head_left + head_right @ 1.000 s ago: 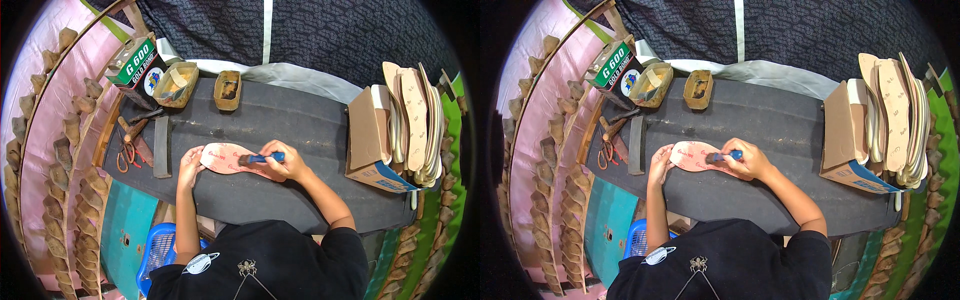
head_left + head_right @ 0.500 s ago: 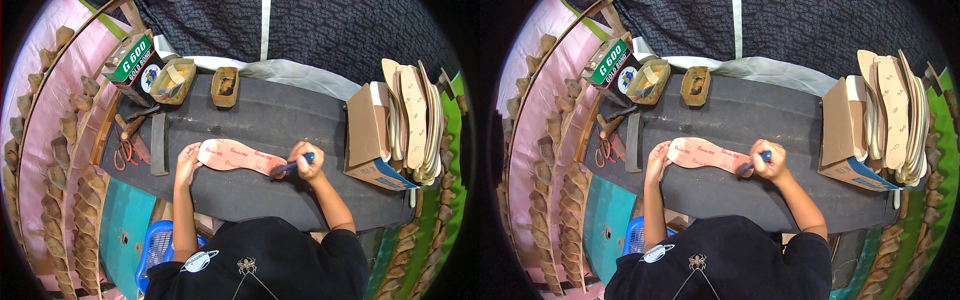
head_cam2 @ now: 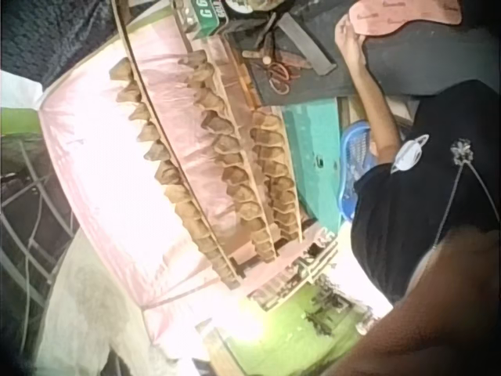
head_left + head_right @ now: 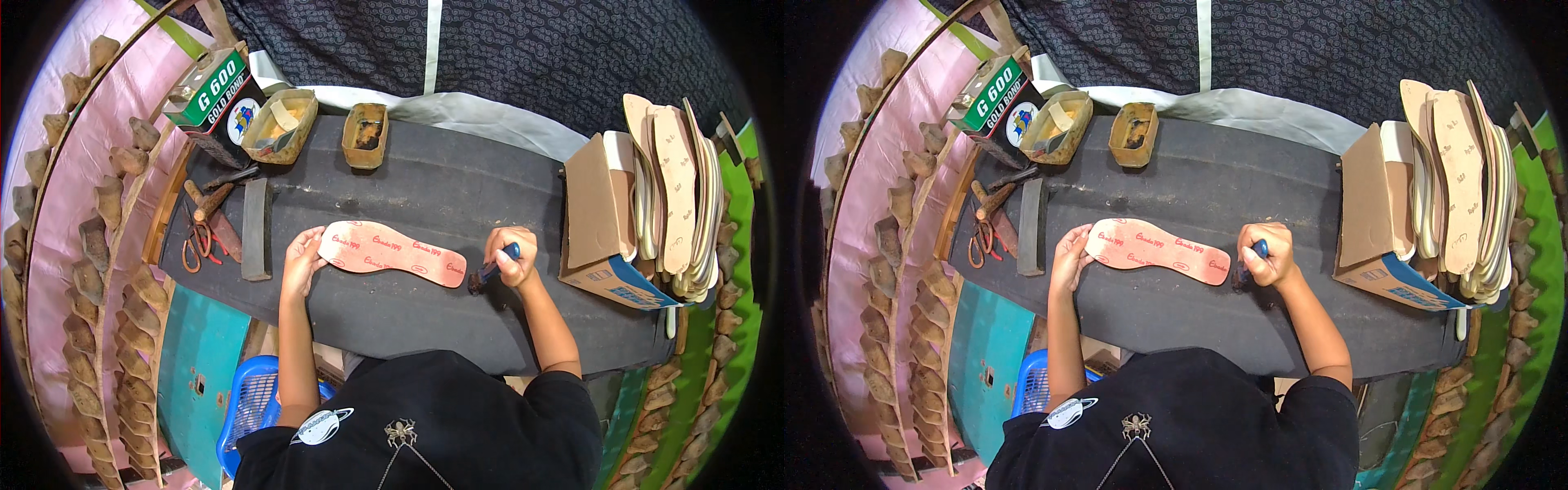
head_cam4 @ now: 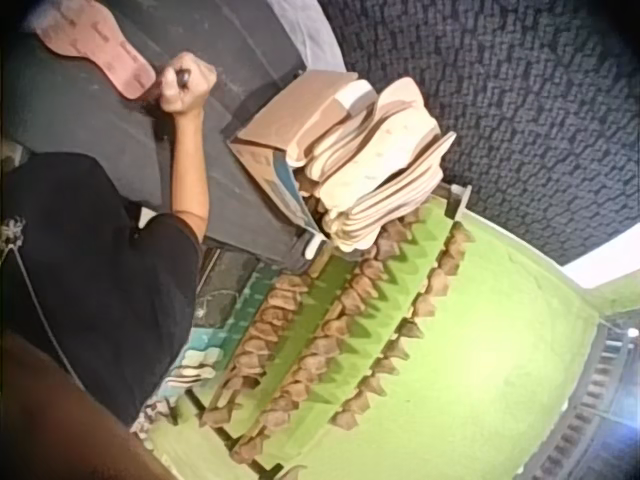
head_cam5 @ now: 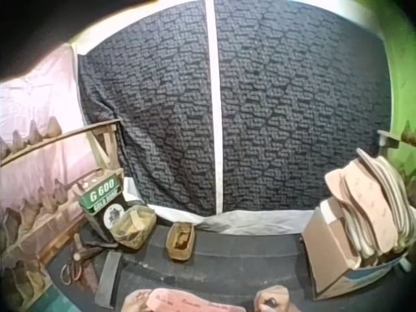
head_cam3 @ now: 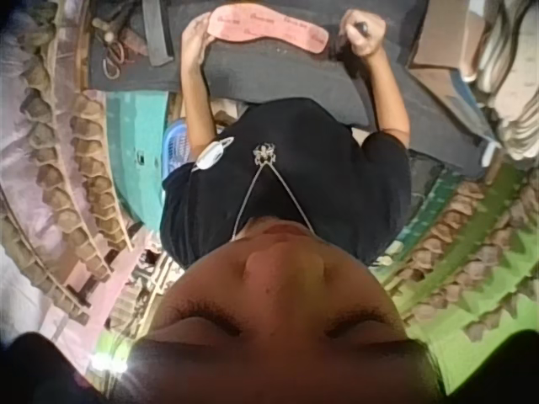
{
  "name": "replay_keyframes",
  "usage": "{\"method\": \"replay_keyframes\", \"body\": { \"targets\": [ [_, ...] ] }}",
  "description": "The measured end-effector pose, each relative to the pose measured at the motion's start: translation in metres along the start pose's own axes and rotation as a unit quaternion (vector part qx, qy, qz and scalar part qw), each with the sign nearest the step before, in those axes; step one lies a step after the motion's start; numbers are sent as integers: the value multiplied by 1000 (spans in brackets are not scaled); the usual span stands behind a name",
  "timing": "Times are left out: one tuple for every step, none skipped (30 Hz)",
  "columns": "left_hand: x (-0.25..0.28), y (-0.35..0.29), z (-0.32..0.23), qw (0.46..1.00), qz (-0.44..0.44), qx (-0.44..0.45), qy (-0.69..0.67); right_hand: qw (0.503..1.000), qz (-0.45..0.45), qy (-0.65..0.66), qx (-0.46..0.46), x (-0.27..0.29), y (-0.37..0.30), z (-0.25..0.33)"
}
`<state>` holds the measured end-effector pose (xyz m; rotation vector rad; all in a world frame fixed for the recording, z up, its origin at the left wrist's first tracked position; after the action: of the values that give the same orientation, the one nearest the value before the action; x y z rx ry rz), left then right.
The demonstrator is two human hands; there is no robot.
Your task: Applying liquid adhesive to shoe insoles using a brush at a manufacturing workbench.
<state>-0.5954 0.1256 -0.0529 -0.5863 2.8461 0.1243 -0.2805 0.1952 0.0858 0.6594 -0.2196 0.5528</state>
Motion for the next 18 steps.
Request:
{"method": "replay_keyframes", "body": {
  "targets": [
    [0,0,1,1000,-1,2,5,1000,0,0,-1,-1,-1,0],
    [0,0,1,1000,-1,2,5,999,-38,27,-8,1,-1,0],
    [-1,0,0,1000,-2,2,2,996,-75,54,-15,4,-2,0],
    [-1,0,0,1000,-3,1,-2,995,-82,58,-22,1,-2,0],
    [-1,-1,1,1000,-3,1,-1,995,-83,59,-22,-3,-1,0],
    [-1,-1,1,1000,-1,-1,1,995,-81,63,-18,-8,0,-1],
    [-1,-1,1,1000,3,-4,1,995,-79,65,-12,-11,1,0],
    [-1,0,0,1000,4,-5,0,996,-52,64,-28,-16,0,-4],
    [-1,-1,1,1000,5,-1,4,996,-53,63,-28,-14,-1,-7],
    [-1,-1,2,1000,6,3,9,996,-30,76,-32,-15,-1,-11],
    [-1,-1,1,1000,6,3,9,995,-7,88,-36,-15,-2,-14],
    [-2,-1,1,1000,7,2,8,991,-15,114,-68,-11,-2,-21],
    [-2,-1,0,1000,8,1,6,986,-38,134,-92,-5,-1,-29],
    [-2,-1,0,1000,6,1,6,983,-52,143,-99,2,0,-32],
    [-2,-2,0,1000,4,2,8,980,-66,152,-106,7,2,-33],
    [-2,-1,-1,1000,3,3,10,976,-92,155,-120,13,3,-34],
    [-2,-1,-2,1000,3,3,9,976,-101,156,-110,17,4,-37],
    [-3,-1,-2,1000,5,4,9,968,-123,186,-113,20,4,-40]
  ]
}}
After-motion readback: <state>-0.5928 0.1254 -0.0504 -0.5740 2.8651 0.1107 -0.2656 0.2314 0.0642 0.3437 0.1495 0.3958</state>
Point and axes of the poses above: each hand's wrist, its own y-axis towards the middle knuckle, its own x-axis out of the back of the hand, z = x × y, the point moved 7 cm from there along y, towards the middle knuckle, and after that the axes turned 14 degrees about -x, right-handed, at the moved point
